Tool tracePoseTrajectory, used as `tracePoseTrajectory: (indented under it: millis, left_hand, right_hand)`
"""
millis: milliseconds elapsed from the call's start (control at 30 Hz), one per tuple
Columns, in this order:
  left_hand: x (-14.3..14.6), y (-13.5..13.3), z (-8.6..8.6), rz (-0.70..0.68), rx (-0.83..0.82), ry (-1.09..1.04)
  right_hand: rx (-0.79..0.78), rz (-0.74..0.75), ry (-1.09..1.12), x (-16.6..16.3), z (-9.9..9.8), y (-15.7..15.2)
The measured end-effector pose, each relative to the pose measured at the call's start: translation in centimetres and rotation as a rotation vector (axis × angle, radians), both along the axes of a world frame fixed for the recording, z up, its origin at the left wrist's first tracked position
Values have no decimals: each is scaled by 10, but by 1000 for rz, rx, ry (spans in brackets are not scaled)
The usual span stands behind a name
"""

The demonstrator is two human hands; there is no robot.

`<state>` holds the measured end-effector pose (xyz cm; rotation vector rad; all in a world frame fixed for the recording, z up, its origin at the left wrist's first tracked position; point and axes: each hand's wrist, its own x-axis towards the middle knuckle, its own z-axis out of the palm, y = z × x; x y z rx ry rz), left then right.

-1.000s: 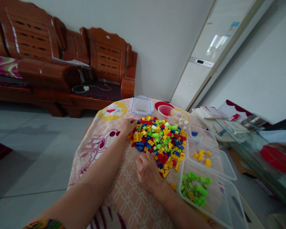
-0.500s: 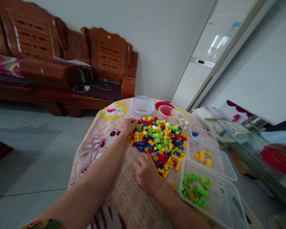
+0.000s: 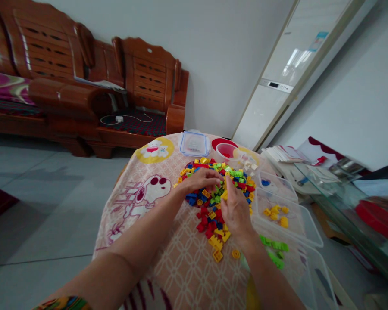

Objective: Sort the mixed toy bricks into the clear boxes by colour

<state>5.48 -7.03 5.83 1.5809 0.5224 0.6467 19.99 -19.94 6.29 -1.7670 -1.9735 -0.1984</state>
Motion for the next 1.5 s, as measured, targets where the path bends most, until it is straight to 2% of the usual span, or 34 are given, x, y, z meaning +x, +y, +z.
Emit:
tracePoseTrajectory:
  millis: [100, 233, 533, 900, 1000, 1133, 1300, 1500]
  left_hand:
    - [11, -8, -6, -220, -103, 7]
    - [25, -11, -19, -311, -125, -26]
    - [37, -12, -32, -259, -163, -116]
    - [45, -19, -34, -134, -56, -88]
    - [45, -21, -33, -131, -68, -91]
    - [40, -20, -28, -158, -165, -100]
    - [22, -9, -18, -37, -270, -154]
    - [18, 0, -29, 21, -252, -99]
  right_hand:
    - [28, 11, 29, 10, -2, 3]
    - [30, 22, 37, 14, -5, 4]
    - [-124, -36, -44, 15, 3, 1]
    - [-297, -107, -193, 9, 11, -1]
    - [-300, -110, -200, 7, 12, -2]
    - [-273, -75, -191, 10, 13, -3]
    - [-255, -67, -203, 22, 16, -4]
    - [-190, -171, -269, 48, 30, -4]
